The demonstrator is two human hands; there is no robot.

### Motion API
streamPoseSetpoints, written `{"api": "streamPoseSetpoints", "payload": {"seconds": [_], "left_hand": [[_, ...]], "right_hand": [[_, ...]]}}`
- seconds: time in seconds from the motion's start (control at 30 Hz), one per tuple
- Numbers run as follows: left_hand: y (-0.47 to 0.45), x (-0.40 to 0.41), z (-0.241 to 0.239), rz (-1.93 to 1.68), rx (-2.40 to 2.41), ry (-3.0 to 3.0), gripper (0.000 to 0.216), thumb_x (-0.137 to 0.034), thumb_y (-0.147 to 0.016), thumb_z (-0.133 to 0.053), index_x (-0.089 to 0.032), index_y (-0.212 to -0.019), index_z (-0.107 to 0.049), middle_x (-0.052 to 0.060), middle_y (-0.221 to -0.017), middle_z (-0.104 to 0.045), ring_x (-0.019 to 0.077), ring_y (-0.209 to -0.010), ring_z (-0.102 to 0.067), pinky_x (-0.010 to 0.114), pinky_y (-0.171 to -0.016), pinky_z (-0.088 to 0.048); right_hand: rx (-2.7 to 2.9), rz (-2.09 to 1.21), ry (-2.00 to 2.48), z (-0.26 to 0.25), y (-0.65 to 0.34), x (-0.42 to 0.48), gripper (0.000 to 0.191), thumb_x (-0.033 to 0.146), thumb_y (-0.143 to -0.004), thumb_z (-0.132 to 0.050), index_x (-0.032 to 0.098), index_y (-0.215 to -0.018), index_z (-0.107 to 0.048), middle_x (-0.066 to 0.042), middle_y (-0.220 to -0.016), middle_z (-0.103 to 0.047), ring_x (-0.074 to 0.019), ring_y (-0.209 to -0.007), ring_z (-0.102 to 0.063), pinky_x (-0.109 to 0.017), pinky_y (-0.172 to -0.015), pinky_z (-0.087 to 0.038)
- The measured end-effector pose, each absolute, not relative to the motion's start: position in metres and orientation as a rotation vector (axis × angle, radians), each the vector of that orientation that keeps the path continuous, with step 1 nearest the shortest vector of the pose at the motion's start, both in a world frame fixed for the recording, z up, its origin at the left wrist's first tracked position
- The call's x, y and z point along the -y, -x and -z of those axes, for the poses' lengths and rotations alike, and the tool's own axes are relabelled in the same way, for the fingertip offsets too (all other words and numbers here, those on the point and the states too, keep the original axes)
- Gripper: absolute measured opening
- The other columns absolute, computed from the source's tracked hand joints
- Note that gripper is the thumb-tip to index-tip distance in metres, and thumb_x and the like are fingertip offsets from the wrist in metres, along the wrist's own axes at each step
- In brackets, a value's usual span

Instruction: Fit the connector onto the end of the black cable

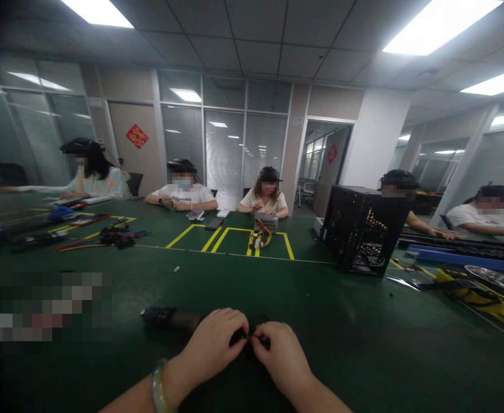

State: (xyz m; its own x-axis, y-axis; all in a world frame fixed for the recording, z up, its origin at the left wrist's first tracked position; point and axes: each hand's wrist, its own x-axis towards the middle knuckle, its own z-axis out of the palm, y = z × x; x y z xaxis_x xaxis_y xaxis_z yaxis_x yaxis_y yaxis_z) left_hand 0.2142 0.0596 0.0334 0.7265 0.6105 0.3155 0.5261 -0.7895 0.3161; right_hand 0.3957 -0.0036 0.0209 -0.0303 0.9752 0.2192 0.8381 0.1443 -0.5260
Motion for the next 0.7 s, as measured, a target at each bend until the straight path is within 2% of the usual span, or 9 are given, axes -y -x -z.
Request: {"api": "streamPoseSetpoints", "payload": {"seconds": [0.27, 0.7], "left_hand": [[-0.2141, -0.0594, -0.0331, -0.619, -0.891, -2.697, 0.015, -0.016, -0.082, -0.059, -0.023, -0.096, -0.057, 0.000, -0.095, -0.062, 0.0201, -0.092, -0.054, 0.033, -0.081, -0.037], [-0.2127, -0.0593, -0.0346, -0.628, -0.843, -2.709, 0.014, -0.014, -0.083, -0.057, -0.024, -0.094, -0.058, -0.001, -0.095, -0.062, 0.0198, -0.092, -0.053, 0.033, -0.082, -0.036]], "right_hand": [[1.918, -0.305, 1.744, -0.0202, -0.3945, 0.0018, 0.014, 0.019, -0.084, -0.058, 0.022, -0.075, -0.068, 0.002, -0.074, -0.068, -0.0150, -0.073, -0.060, -0.024, -0.070, -0.038], [1.908, -0.333, 1.695, -0.0148, -0.3975, 0.0007, 0.013, 0.020, -0.085, -0.059, 0.024, -0.076, -0.067, 0.005, -0.073, -0.066, -0.0137, -0.071, -0.059, -0.023, -0.069, -0.036]]}}
